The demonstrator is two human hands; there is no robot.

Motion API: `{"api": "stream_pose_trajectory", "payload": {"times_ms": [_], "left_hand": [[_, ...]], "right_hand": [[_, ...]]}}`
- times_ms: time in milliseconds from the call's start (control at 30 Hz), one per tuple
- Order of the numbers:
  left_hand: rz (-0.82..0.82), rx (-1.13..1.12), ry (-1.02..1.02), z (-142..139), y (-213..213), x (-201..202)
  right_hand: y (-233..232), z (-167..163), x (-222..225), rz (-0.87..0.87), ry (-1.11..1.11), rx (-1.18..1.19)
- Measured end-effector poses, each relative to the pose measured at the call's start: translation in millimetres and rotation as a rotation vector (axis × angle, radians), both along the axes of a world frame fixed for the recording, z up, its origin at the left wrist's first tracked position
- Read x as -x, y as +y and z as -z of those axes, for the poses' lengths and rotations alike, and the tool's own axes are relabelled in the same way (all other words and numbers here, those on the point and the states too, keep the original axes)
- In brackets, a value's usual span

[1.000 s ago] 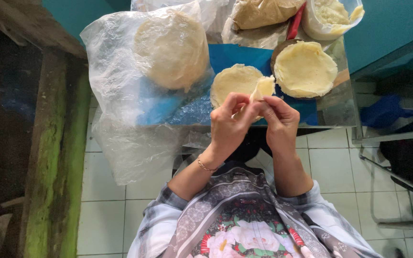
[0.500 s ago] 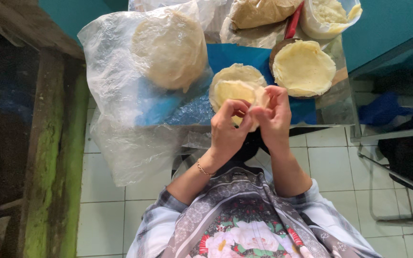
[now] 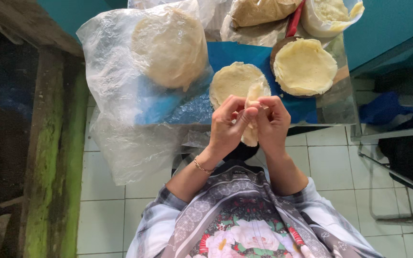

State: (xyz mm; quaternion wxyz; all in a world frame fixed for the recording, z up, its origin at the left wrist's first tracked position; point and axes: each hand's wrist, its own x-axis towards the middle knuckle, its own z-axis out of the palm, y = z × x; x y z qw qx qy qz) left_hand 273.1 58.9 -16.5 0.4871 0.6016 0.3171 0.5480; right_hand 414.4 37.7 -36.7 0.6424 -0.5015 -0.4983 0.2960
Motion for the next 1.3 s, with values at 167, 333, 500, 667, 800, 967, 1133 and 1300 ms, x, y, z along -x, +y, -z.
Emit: {"api": "stream_pose_trajectory", "payload": {"times_ms": [167,333,500,667,800,967,1133,1300], "left_hand": [[0.026,0.160,-0.345,8.2,5.1,2.4],[-0.054,-0.007,-0.428,4.6,4.8,9.1],[-0.234,-0.238,0.050,-4.3,-7.5,5.3],[-0.016,0.081,-0.392,6.4,-12.2,4.2],[0.223,0.535,-0.743,12.8,-2.9,15.1],[0.283,0.433,-0.305,7.6,5.7,21.9],[0.043,0.182,-0.242,-2.4,0.5,13.4],[-0.037,-0.182,-0.051,-6.7,-3.8,-0.9]], "right_hand": [[-2.9,6.3,-3.2,-0.057,0.237,-0.107],[2.5,-3.8,-3.8,-0.154,0.397,-0.152],[-2.1,-17.3,1.3,-0.166,0.192,-0.130],[-5.5,-12.0,-2.2,0.178,-0.064,0.010],[-9.0,-9.2,-14.1,0.084,-0.106,-0.104],[-16.4,-11.4,-9.9,-0.119,-0.353,-0.191],[-15.9,-23.8,-4.0,-0.292,0.115,-0.078],[-15.5,-25.2,2.0,0.008,-0.324,-0.111]]}}
